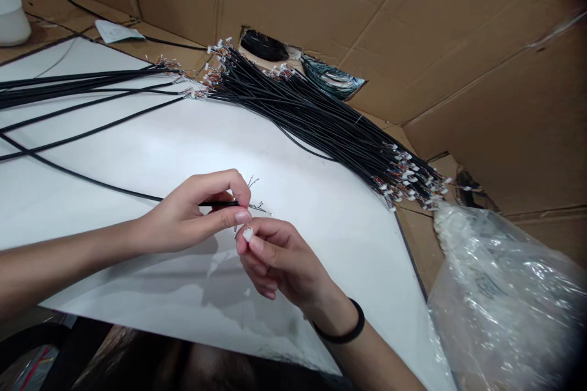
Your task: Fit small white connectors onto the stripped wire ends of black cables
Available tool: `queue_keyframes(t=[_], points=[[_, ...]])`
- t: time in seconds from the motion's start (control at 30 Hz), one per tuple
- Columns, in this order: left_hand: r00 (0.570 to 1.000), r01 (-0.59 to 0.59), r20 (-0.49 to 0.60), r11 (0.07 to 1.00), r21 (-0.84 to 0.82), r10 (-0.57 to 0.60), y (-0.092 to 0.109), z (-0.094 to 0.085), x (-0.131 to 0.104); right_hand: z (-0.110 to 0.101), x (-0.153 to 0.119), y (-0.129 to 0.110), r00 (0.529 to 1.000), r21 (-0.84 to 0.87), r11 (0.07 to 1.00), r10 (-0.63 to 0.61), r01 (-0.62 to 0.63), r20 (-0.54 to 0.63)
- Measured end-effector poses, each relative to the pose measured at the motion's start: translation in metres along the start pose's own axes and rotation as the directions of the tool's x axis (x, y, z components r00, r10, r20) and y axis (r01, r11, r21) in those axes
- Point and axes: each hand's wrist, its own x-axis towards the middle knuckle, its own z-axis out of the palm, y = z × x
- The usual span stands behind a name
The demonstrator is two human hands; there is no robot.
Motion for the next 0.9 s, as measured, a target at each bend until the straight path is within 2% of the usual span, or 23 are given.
queue_keyframes(t=[0.4,0.7,0.9], points=[[0.995,-0.094,-0.003,0.992,0.081,0.095,-0.0014,-0.0016,-0.0024,-0.0016,-0.0003,0.001,0.995,0.07,0.998,-0.014,0.007,0.1],[0.99,-0.141,-0.011,0.985,0.099,0.143,-0.0033,-0.0019,-0.0019,-0.0024,-0.0011,0.0007,0.996,0.064,0.998,-0.002,-0.004,0.093],[0.978,-0.202,-0.027,0.971,0.124,0.207,-0.0038,-0.0012,0.0002,-0.0042,-0.0003,0.003,0.992,0.086,0.996,-0.035,0.025,0.119]])
